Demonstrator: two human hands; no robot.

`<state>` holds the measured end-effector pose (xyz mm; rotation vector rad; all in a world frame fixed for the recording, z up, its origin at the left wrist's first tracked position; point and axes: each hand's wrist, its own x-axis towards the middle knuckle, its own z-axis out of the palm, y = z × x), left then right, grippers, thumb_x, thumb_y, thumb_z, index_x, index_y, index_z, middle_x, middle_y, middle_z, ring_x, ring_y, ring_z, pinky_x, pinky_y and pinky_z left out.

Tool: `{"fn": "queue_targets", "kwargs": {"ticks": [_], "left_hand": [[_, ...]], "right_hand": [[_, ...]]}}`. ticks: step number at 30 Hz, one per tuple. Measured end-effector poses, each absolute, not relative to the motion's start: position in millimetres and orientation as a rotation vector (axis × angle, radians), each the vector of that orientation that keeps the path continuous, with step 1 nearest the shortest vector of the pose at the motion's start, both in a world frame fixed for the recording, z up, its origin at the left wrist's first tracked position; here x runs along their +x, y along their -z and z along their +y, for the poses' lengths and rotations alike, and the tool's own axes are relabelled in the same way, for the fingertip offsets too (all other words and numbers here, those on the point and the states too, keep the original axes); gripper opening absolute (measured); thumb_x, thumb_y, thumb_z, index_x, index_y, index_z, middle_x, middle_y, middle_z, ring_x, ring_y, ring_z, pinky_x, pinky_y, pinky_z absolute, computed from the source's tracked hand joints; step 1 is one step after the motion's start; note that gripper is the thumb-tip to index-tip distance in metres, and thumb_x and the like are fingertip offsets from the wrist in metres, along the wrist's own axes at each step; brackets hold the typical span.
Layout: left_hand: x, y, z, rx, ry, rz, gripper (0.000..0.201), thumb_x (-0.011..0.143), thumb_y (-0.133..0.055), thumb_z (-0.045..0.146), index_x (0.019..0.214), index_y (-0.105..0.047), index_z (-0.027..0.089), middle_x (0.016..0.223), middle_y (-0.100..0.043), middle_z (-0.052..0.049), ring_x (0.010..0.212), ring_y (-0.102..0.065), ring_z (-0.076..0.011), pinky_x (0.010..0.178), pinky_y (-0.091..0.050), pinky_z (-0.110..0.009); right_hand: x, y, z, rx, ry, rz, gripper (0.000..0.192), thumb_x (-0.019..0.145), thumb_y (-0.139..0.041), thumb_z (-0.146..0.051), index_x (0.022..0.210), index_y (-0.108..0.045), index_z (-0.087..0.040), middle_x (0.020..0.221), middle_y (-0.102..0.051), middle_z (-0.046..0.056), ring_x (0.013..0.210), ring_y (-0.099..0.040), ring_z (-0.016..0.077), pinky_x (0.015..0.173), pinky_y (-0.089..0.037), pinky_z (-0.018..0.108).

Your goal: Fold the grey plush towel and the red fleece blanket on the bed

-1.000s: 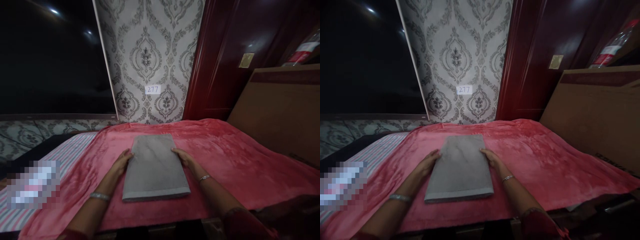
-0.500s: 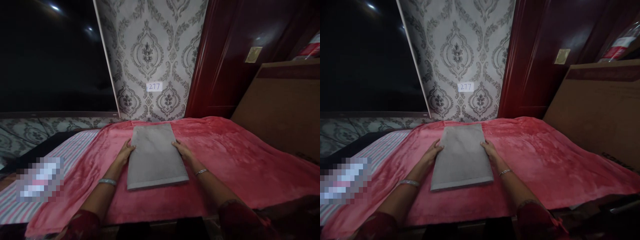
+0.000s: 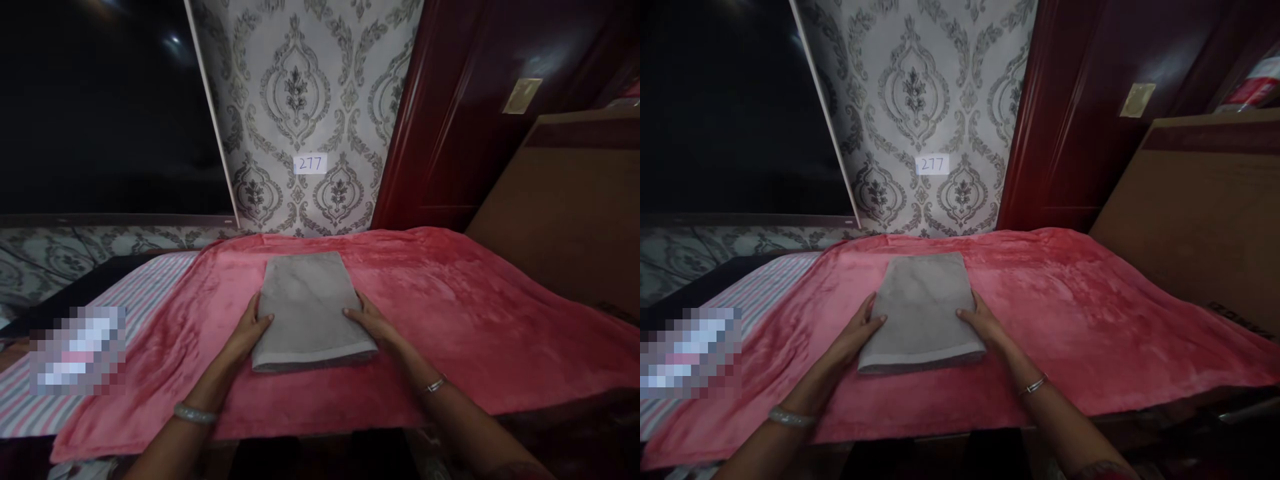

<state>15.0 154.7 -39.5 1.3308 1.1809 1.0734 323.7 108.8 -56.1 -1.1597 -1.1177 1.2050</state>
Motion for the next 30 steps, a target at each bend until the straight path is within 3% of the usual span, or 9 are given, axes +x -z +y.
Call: {"fn": "queue_targets", "kwargs": {"ticks": [5, 9, 12, 15, 17, 23, 26, 30], "left_hand": [[-4, 32, 147, 1.303, -0.965, 1.253, 0.098, 0.076, -0.073, 0.037, 0.157, -0.021, 0.02, 0.148, -0.05, -0.018, 0.124, -0.059, -0.0312, 0.099, -0.053, -0.043], [-30, 41, 147, 1.489, -0.899, 1.331, 0.088, 0.076, -0.07, 0.045, 0.15, -0.036, 0.013, 0.144, -0.054, -0.019, 0.127, -0.057, -0.0311, 0.101, -0.051, -0.04], [-32, 35, 155, 1.867, -0.893, 1.516, 0.072, 0.08, -0.063, 0.041, 0.144, -0.045, 0.015, 0.135, -0.06, -0.016, 0.122, -0.059, -0.0308, 0.103, -0.049, -0.045], [-9, 18, 163, 2.266, -0.807, 1.586, 0.054, 0.084, -0.055, 0.034, 0.135, -0.054, 0.017, 0.138, -0.057, -0.014, 0.125, -0.057, -0.0293, 0.108, -0.045, -0.045], [16, 9, 169, 2.434, -0.669, 1.492, 0.051, 0.086, -0.053, 0.033, 0.135, -0.054, 0.017, 0.143, -0.053, -0.015, 0.133, -0.051, -0.0286, 0.112, -0.041, -0.043], [76, -5, 195, 2.577, -0.308, 1.505, 0.067, 0.091, -0.05, 0.041, 0.147, -0.039, 0.005, 0.157, -0.033, -0.024, 0.147, -0.031, -0.0315, 0.12, -0.027, -0.042], [85, -5, 211, 2.554, -0.285, 1.654, 0.069, 0.093, -0.045, 0.039, 0.149, -0.034, 0.0, 0.159, -0.028, -0.027, 0.15, -0.024, -0.034, 0.121, -0.023, -0.047], [88, 11, 219, 2.554, -0.269, 1.72, 0.066, 0.096, -0.039, 0.038, 0.152, -0.032, 0.004, 0.161, -0.025, -0.023, 0.151, -0.02, -0.0338, 0.121, -0.018, -0.054]], "right_hand": [[318, 63, 84, -1.163, -1.198, -1.187, 0.102, 0.07, -0.076, -0.054, 0.154, -0.026, -0.024, 0.145, -0.053, 0.012, 0.123, -0.059, 0.0295, 0.097, -0.053, 0.044], [334, 72, 74, -1.196, -1.248, -1.37, 0.084, 0.075, -0.069, -0.058, 0.146, -0.044, -0.021, 0.119, -0.07, 0.011, 0.102, -0.069, 0.0283, 0.088, -0.056, 0.045], [351, 62, 86, -1.484, -0.862, -1.539, 0.058, 0.082, -0.06, -0.05, 0.13, -0.062, -0.018, 0.099, -0.074, 0.01, 0.087, -0.07, 0.028, 0.08, -0.057, 0.045], [350, 39, 116, -1.54, -0.376, -1.695, 0.04, 0.086, -0.054, -0.036, 0.117, -0.071, -0.019, 0.112, -0.073, 0.012, 0.103, -0.068, 0.028, 0.092, -0.053, 0.044], [336, 21, 143, -1.451, -0.232, -1.819, 0.041, 0.089, -0.05, -0.031, 0.124, -0.068, -0.02, 0.126, -0.068, 0.011, 0.116, -0.063, 0.0264, 0.102, -0.048, 0.044], [277, -3, 234, -1.283, -0.152, -2.222, 0.053, 0.093, -0.044, -0.02, 0.147, -0.049, -0.02, 0.148, -0.052, 0.008, 0.138, -0.045, 0.0219, 0.117, -0.033, 0.043], [258, 7, 268, -1.297, -0.157, -2.317, 0.053, 0.094, -0.044, -0.018, 0.147, -0.049, -0.022, 0.151, -0.048, 0.006, 0.143, -0.039, 0.0216, 0.12, -0.029, 0.043], [243, 36, 286, -1.312, -0.19, -2.381, 0.05, 0.095, -0.044, -0.02, 0.145, -0.052, -0.024, 0.151, -0.049, 0.007, 0.141, -0.043, 0.0224, 0.118, -0.031, 0.044]]}}
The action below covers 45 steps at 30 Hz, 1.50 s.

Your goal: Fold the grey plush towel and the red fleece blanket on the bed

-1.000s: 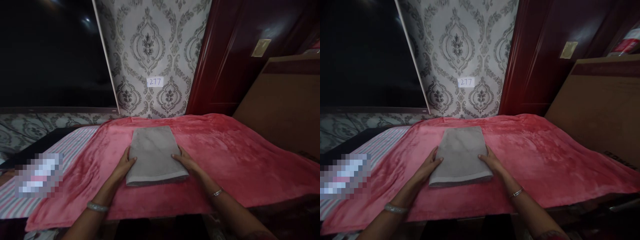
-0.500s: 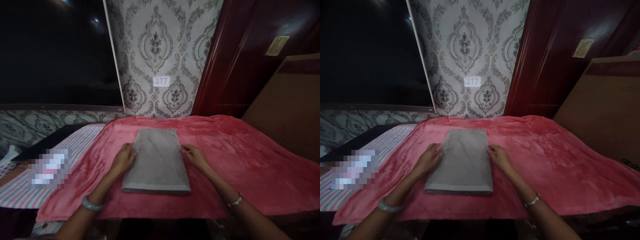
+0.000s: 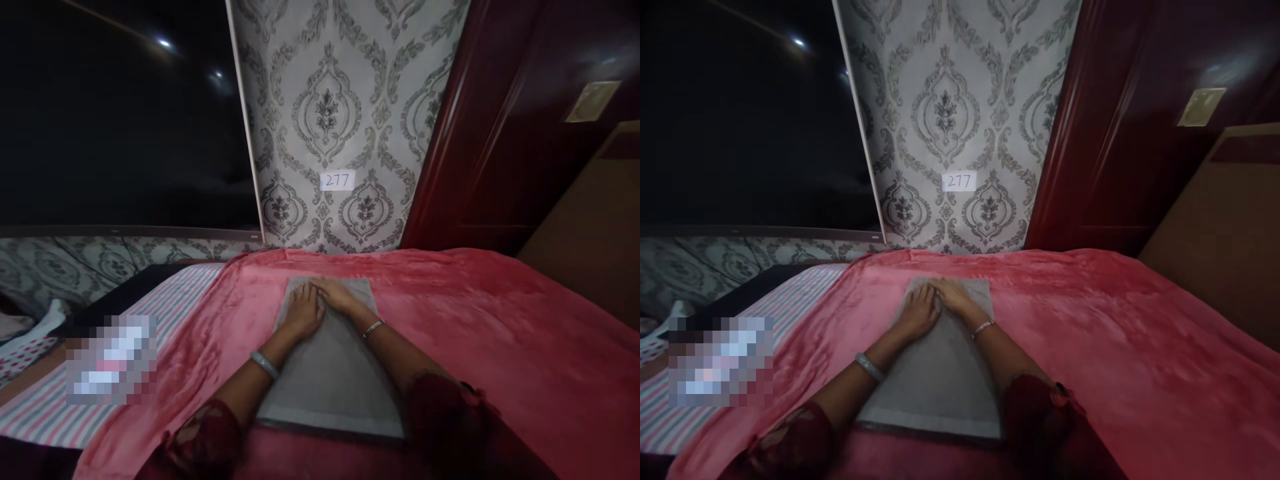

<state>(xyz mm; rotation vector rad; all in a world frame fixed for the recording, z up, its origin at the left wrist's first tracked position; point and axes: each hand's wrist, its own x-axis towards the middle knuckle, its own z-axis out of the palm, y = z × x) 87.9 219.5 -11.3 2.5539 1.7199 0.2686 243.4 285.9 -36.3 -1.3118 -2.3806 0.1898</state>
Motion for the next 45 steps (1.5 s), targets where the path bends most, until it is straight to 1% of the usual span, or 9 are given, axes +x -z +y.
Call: {"fn": "queue_targets", "kwargs": {"ticks": [7, 13, 21, 24, 32, 34, 38, 42, 45], "left_hand": [[86, 35, 215, 2.551, -0.235, 1.809, 0.069, 0.097, -0.036, 0.049, 0.152, -0.035, 0.008, 0.16, -0.027, -0.022, 0.151, -0.019, -0.0361, 0.119, -0.016, -0.062], [61, 34, 197, 2.482, -0.217, 1.696, 0.081, 0.091, -0.043, 0.064, 0.155, -0.032, 0.015, 0.163, -0.016, -0.023, 0.151, -0.009, -0.0425, 0.116, -0.014, -0.068], [-20, 59, 121, 2.462, -0.265, 1.509, 0.075, 0.096, -0.037, 0.058, 0.157, -0.025, 0.015, 0.164, -0.01, -0.019, 0.153, -0.01, -0.0316, 0.121, -0.017, -0.057], [-43, 55, 107, 2.417, -0.283, 1.46, 0.072, 0.096, -0.037, 0.059, 0.155, -0.032, 0.019, 0.164, -0.018, -0.017, 0.152, -0.017, -0.03, 0.121, -0.019, -0.056], [14, 0, 199, 2.479, -0.449, 1.265, 0.059, 0.101, -0.021, 0.049, 0.155, -0.03, 0.026, 0.163, -0.028, -0.006, 0.152, -0.019, -0.0204, 0.123, -0.013, -0.049], [37, -1, 232, 2.476, -0.31, 1.288, 0.059, 0.101, -0.016, 0.047, 0.155, -0.03, 0.028, 0.163, -0.027, -0.005, 0.152, -0.018, -0.0218, 0.122, -0.014, -0.053], [56, 17, 270, 2.487, -0.228, 1.338, 0.057, 0.098, -0.028, 0.049, 0.151, -0.04, 0.028, 0.161, -0.031, -0.009, 0.151, -0.018, -0.0315, 0.116, -0.012, -0.066], [52, 33, 274, 2.527, -0.263, 1.34, 0.057, 0.097, -0.033, 0.048, 0.151, -0.038, 0.03, 0.164, -0.025, -0.008, 0.152, -0.014, -0.0305, 0.117, -0.008, -0.066], [48, 34, 273, 2.527, -0.275, 1.334, 0.057, 0.096, -0.036, 0.047, 0.15, -0.04, 0.029, 0.163, -0.028, -0.009, 0.152, -0.018, -0.0323, 0.116, -0.009, -0.067]], "right_hand": [[241, 61, 280, -1.385, -0.233, -2.434, 0.052, 0.102, -0.034, -0.032, 0.152, -0.04, -0.024, 0.16, -0.034, 0.007, 0.148, -0.029, 0.0241, 0.12, -0.021, 0.05], [242, 56, 281, -1.411, -0.272, -2.452, 0.053, 0.102, -0.032, -0.034, 0.154, -0.037, -0.025, 0.161, -0.031, 0.006, 0.149, -0.026, 0.0258, 0.12, -0.018, 0.053], [241, 48, 282, -1.431, -0.344, -2.462, 0.053, 0.102, -0.033, -0.034, 0.155, -0.035, -0.025, 0.162, -0.028, 0.007, 0.15, -0.024, 0.0254, 0.121, -0.016, 0.052], [240, 39, 274, -1.431, -0.378, -2.48, 0.055, 0.102, -0.035, -0.037, 0.155, -0.035, -0.022, 0.162, -0.026, 0.009, 0.151, -0.021, 0.0273, 0.121, -0.015, 0.052], [227, 31, 203, -1.221, -0.364, -2.616, 0.067, 0.099, -0.044, -0.056, 0.157, -0.029, -0.026, 0.164, -0.016, 0.012, 0.152, -0.011, 0.0309, 0.12, -0.011, 0.06], [225, 30, 184, -1.182, -0.362, -2.652, 0.07, 0.098, -0.045, -0.057, 0.157, -0.028, -0.024, 0.164, -0.014, 0.014, 0.152, -0.009, 0.0315, 0.119, -0.01, 0.061], [220, 30, 137, -1.05, -0.448, -2.705, 0.074, 0.097, -0.049, -0.058, 0.157, -0.027, -0.023, 0.164, -0.016, 0.014, 0.152, -0.009, 0.0304, 0.121, -0.005, 0.057], [215, 31, 72, -0.797, -0.679, -2.709, 0.077, 0.097, -0.051, -0.053, 0.16, -0.015, -0.025, 0.165, -0.014, 0.01, 0.153, -0.006, 0.0257, 0.124, -0.005, 0.051], [222, 22, 46, -0.61, -0.869, -2.689, 0.073, 0.098, -0.052, -0.048, 0.159, -0.017, -0.03, 0.164, -0.02, 0.007, 0.153, -0.011, 0.0223, 0.124, -0.009, 0.046]]}}
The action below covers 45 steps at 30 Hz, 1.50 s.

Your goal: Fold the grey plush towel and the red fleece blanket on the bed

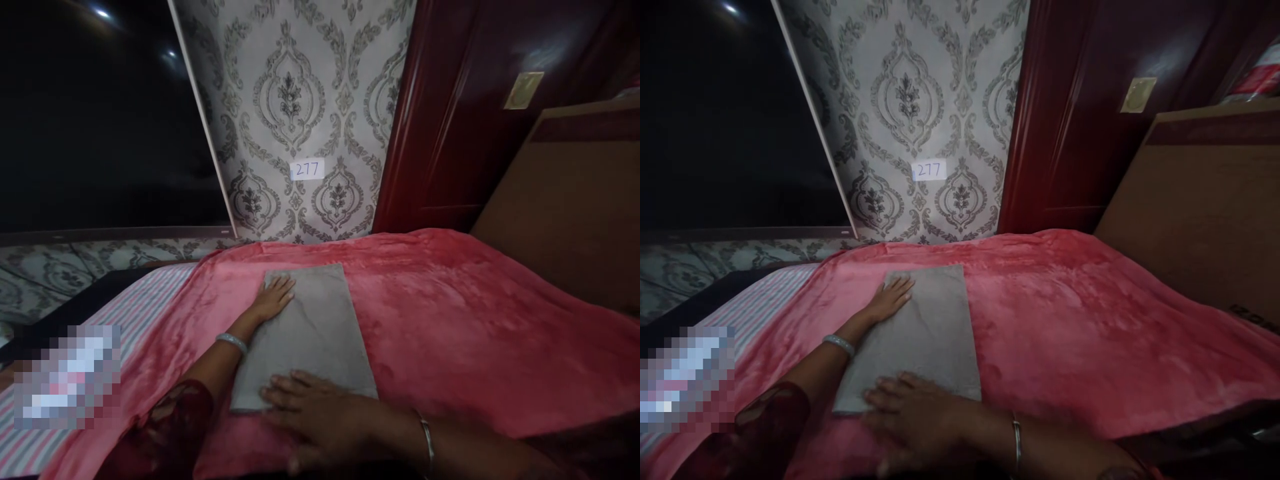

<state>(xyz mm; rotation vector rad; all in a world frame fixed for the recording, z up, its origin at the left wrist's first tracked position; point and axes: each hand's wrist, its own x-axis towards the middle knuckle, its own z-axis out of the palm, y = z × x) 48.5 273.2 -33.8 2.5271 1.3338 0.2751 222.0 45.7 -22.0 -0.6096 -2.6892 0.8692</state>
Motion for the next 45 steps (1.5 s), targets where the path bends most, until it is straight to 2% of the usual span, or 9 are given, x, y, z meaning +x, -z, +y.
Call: {"fn": "queue_targets", "kwargs": {"ticks": [5, 10, 13, 16, 20, 27, 38, 40, 45], "left_hand": [[67, 16, 278, 2.525, -0.379, 1.265, 0.048, 0.092, -0.047, 0.043, 0.136, -0.058, 0.025, 0.157, -0.04, -0.012, 0.148, -0.027, -0.0364, 0.115, -0.008, -0.069], [126, -12, 297, 2.479, -0.476, 0.931, 0.054, 0.098, -0.03, 0.048, 0.136, -0.058, 0.022, 0.148, -0.053, -0.007, 0.138, -0.046, -0.021, 0.118, -0.03, -0.041], [162, -16, 313, 2.419, -0.51, 0.818, 0.063, 0.1, -0.015, 0.044, 0.144, -0.05, 0.015, 0.149, -0.051, -0.008, 0.137, -0.048, -0.0172, 0.116, -0.035, -0.035], [183, -2, 324, 2.389, -0.454, 0.784, 0.064, 0.099, -0.015, 0.045, 0.138, -0.056, 0.015, 0.145, -0.056, -0.009, 0.134, -0.052, -0.0182, 0.116, -0.035, -0.038], [190, 28, 326, 2.386, -0.388, 0.813, 0.055, 0.096, -0.03, 0.05, 0.126, -0.067, 0.023, 0.142, -0.058, -0.005, 0.138, -0.047, -0.0227, 0.122, -0.02, -0.047], [190, 39, 329, 2.394, -0.355, 0.783, 0.059, 0.097, -0.023, 0.047, 0.132, -0.064, 0.021, 0.146, -0.054, -0.003, 0.138, -0.045, -0.0204, 0.121, -0.024, -0.04], [188, 39, 323, 2.574, -0.249, 0.828, 0.051, 0.098, -0.032, 0.043, 0.143, -0.052, 0.027, 0.155, -0.044, -0.002, 0.146, -0.033, -0.0194, 0.123, -0.015, -0.043], [189, 36, 317, 2.614, -0.221, 0.87, 0.05, 0.099, -0.034, 0.042, 0.144, -0.05, 0.029, 0.158, -0.04, -0.002, 0.149, -0.028, -0.0206, 0.123, -0.011, -0.047], [187, 21, 291, 2.66, -0.187, 1.056, 0.058, 0.097, -0.038, 0.045, 0.152, -0.035, 0.026, 0.164, -0.025, -0.008, 0.152, -0.019, -0.0255, 0.122, -0.009, -0.055]], "right_hand": [[266, -8, 99, -0.744, -0.819, -2.397, 0.06, 0.099, -0.051, -0.045, 0.154, -0.035, -0.028, 0.155, -0.043, 0.006, 0.141, -0.042, 0.021, 0.115, -0.034, 0.039], [308, -16, 191, -1.052, -0.392, -2.338, 0.04, 0.094, -0.05, -0.02, 0.131, -0.064, -0.017, 0.138, -0.061, 0.012, 0.131, -0.052, 0.0245, 0.112, -0.038, 0.043], [317, 1, 217, -1.174, -0.283, -2.413, 0.035, 0.091, -0.05, -0.015, 0.12, -0.07, -0.013, 0.124, -0.068, 0.014, 0.12, -0.059, 0.0247, 0.105, -0.044, 0.04], [322, 29, 224, -1.181, -0.168, -2.431, 0.042, 0.094, -0.051, -0.024, 0.132, -0.062, -0.013, 0.14, -0.057, 0.016, 0.133, -0.049, 0.0266, 0.113, -0.036, 0.045], [328, 54, 225, -1.186, -0.136, -2.454, 0.056, 0.098, -0.046, -0.034, 0.15, -0.042, -0.013, 0.159, -0.034, 0.017, 0.149, -0.023, 0.0281, 0.122, -0.016, 0.053], [325, 43, 199, -1.145, -0.309, -2.559, 0.058, 0.101, -0.044, -0.043, 0.154, -0.036, -0.021, 0.161, -0.03, 0.013, 0.151, -0.016, 0.0292, 0.121, -0.009, 0.056], [308, 14, 21, -0.849, -0.929, -2.601, 0.065, 0.099, -0.049, -0.051, 0.157, -0.025, -0.035, 0.163, -0.027, 0.0, 0.153, -0.004, 0.0267, 0.123, 0.0, 0.055], [308, 6, 8, -0.823, -1.016, -2.557, 0.063, 0.098, -0.049, -0.053, 0.155, -0.032, -0.034, 0.161, -0.032, 0.001, 0.152, -0.011, 0.0272, 0.123, -0.005, 0.054], [316, 4, 37, -0.932, -0.845, -2.174, 0.054, 0.1, -0.044, -0.051, 0.146, -0.049, -0.024, 0.146, -0.054, 0.01, 0.133, -0.051, 0.0235, 0.112, -0.04, 0.042]]}}
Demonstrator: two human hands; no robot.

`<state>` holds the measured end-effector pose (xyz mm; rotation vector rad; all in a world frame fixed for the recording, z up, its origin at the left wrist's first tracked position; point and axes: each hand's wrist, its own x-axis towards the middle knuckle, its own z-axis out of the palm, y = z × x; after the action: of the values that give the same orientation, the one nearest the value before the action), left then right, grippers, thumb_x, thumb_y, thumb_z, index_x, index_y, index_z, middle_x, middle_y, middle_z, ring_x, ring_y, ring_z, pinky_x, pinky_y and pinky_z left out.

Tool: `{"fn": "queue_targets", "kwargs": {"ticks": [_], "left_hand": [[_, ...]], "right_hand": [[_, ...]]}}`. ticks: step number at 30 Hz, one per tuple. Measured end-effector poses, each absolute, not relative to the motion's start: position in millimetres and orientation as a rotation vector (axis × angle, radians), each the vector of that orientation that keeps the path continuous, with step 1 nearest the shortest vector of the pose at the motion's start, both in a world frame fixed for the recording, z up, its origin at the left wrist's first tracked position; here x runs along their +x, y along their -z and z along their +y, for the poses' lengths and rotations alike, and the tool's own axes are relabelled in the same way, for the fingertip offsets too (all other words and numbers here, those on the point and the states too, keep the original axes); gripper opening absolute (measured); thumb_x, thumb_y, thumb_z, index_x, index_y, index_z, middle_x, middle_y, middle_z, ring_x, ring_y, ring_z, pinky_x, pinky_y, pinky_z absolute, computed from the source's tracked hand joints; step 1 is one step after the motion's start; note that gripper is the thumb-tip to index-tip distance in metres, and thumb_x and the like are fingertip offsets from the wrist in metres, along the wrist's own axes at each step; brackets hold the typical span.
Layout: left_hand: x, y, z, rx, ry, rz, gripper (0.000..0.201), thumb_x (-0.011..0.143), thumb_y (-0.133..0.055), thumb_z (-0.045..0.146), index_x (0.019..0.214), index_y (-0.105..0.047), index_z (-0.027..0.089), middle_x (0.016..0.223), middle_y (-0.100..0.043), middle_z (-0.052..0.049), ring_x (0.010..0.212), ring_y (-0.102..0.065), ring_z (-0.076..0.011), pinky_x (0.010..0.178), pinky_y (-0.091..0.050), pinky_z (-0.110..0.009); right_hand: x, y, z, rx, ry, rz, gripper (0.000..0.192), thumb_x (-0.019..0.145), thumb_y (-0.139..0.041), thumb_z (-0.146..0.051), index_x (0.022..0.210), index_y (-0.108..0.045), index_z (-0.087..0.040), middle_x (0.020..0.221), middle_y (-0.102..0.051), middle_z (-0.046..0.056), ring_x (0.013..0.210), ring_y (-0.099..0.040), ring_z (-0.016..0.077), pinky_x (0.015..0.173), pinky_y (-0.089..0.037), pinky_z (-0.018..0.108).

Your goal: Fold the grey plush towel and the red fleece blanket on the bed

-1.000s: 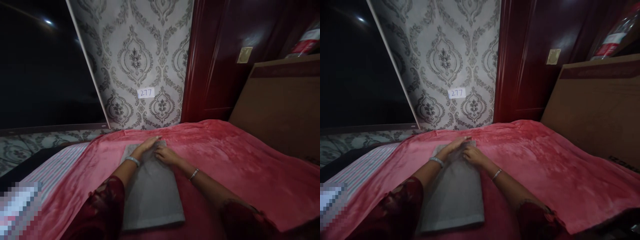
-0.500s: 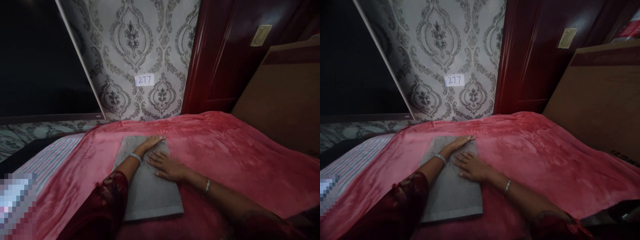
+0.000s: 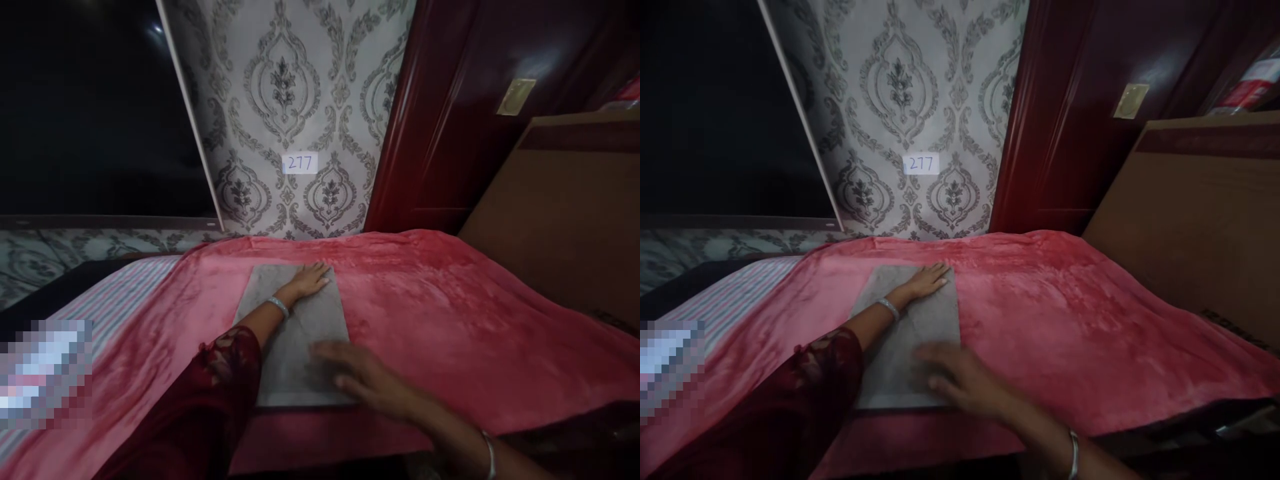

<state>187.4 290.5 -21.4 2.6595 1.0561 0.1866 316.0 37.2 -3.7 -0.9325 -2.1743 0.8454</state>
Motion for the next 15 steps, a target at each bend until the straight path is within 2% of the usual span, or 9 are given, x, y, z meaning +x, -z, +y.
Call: {"fn": "queue_targets", "kwargs": {"ticks": [3, 7, 10, 13, 15], "left_hand": [[176, 14, 263, 2.65, -0.219, 1.238, 0.064, 0.097, -0.038, 0.043, 0.153, -0.031, 0.015, 0.163, -0.023, -0.017, 0.152, -0.018, -0.0287, 0.122, -0.01, -0.055], [147, 13, 220, 2.627, -0.21, 1.416, 0.064, 0.097, -0.038, 0.04, 0.152, -0.031, 0.007, 0.16, -0.028, -0.023, 0.151, -0.02, -0.0332, 0.12, -0.015, -0.06], [128, 21, 191, 2.671, -0.171, 1.384, 0.073, 0.095, -0.043, 0.047, 0.155, -0.025, 0.009, 0.163, -0.021, -0.022, 0.152, -0.015, -0.0338, 0.121, -0.012, -0.061], [118, 33, 172, 2.745, -0.197, 1.292, 0.074, 0.094, -0.046, 0.052, 0.156, -0.025, 0.015, 0.164, -0.017, -0.019, 0.153, -0.01, -0.0334, 0.121, -0.008, -0.062], [114, 37, 161, 2.738, -0.213, 1.307, 0.073, 0.095, -0.046, 0.05, 0.156, -0.026, 0.016, 0.164, -0.017, -0.019, 0.153, -0.009, -0.0342, 0.121, -0.007, -0.063]], "right_hand": [[316, 12, 101, -1.05, -0.56, -1.967, 0.046, 0.101, -0.041, -0.043, 0.14, -0.057, -0.025, 0.139, -0.061, 0.009, 0.128, -0.057, 0.0243, 0.109, -0.043, 0.046], [297, 20, 192, -1.305, -0.397, -1.983, 0.049, 0.098, -0.033, -0.026, 0.141, -0.056, -0.021, 0.14, -0.06, 0.009, 0.131, -0.054, 0.0214, 0.113, -0.039, 0.044], [277, 24, 231, -1.383, -0.406, -2.046, 0.051, 0.096, -0.035, -0.023, 0.143, -0.054, -0.018, 0.149, -0.051, 0.009, 0.139, -0.045, 0.0204, 0.118, -0.031, 0.043], [264, 33, 240, -1.395, -0.435, -2.115, 0.049, 0.096, -0.04, -0.027, 0.14, -0.057, -0.016, 0.152, -0.046, 0.01, 0.145, -0.035, 0.0249, 0.121, -0.023, 0.048], [262, 40, 237, -1.443, -0.425, -2.162, 0.049, 0.1, -0.035, -0.032, 0.142, -0.055, -0.019, 0.155, -0.042, 0.009, 0.147, -0.03, 0.0264, 0.121, -0.019, 0.052]]}}
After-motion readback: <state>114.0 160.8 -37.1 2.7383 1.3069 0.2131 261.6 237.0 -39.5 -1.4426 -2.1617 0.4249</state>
